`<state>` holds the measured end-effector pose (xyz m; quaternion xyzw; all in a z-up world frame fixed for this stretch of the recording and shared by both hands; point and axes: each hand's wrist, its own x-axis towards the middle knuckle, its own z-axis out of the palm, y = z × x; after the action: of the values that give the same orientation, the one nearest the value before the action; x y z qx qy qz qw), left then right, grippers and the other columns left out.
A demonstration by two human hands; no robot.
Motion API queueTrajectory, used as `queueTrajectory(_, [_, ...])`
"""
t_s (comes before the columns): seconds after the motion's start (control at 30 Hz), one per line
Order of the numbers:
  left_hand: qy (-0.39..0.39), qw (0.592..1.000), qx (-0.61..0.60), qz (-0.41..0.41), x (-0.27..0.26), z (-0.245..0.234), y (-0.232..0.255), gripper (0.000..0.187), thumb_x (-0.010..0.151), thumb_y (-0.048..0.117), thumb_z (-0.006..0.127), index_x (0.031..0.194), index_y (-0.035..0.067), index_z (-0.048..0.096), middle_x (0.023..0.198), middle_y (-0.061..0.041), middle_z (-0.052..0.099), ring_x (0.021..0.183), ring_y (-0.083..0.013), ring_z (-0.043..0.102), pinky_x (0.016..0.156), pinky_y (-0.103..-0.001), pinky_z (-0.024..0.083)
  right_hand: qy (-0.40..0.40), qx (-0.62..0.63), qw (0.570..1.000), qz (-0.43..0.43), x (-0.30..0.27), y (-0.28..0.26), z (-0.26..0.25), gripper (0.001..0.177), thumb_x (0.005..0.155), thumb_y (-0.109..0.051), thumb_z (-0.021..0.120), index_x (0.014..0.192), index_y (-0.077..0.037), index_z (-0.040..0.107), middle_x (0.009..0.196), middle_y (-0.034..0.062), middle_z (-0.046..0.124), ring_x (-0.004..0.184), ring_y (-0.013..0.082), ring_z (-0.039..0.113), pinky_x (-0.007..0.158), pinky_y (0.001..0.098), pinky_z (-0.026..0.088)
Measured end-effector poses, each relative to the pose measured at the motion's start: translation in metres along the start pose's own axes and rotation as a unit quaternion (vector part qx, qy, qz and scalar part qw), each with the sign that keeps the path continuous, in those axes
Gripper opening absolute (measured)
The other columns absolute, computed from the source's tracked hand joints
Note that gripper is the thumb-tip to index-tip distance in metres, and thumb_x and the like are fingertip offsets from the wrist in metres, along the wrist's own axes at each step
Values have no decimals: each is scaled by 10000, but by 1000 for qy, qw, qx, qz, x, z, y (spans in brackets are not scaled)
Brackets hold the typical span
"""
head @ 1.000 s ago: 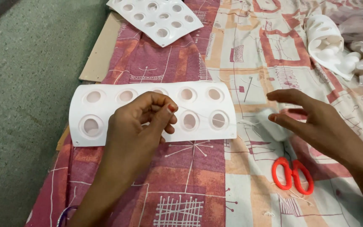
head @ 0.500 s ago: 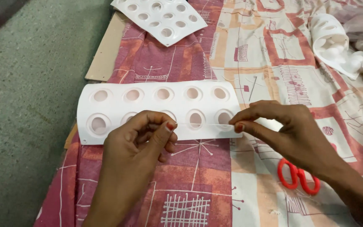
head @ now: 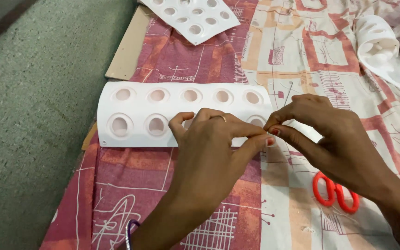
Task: The recorder is threading and securing wicks into a white silicone mold for candle making.
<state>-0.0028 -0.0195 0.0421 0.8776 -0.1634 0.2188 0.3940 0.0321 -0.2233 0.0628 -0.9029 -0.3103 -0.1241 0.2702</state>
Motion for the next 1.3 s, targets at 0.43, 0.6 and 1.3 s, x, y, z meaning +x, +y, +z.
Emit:
queueTrajectory(0.43, [-56, 931, -338, -125, 8, 15, -17, 177, 895, 230, 740, 973, 81, 794, 906, -6, 795, 880, -85, 702, 853, -339, 563, 76, -73, 993, 56, -35, 9, -10, 270, 857, -144, 762, 1109, -58, 716, 1014, 53, 751, 903, 166, 744, 736, 331, 574])
queueTrajectory(0.6, [-71, 900, -397, -164, 11, 15, -26, 184, 883, 223, 760, 987, 71, 774, 932, -27, 769, 913, -101, 704, 813, -291, 590, -81, -243, 915, 311, -96, 68, 2, 341, 848, -378, 767, 1126, -183, 742, 966, 9, 790, 842, 150, 761, 734, 311, 628])
queueTrajectory(1.3, [-72, 773, -596, -207, 0, 34, -42, 187, 908, 138, 767, 1057, 37, 716, 1073, -102, 782, 1069, -161, 717, 1008, -327, 545, -74, 315, 877, 354, -297, 321, -50, 576, 840, -103, 818, 1312, -68, 490, 1104, 255, 660, 802, 291, 745, 596, 430, 651])
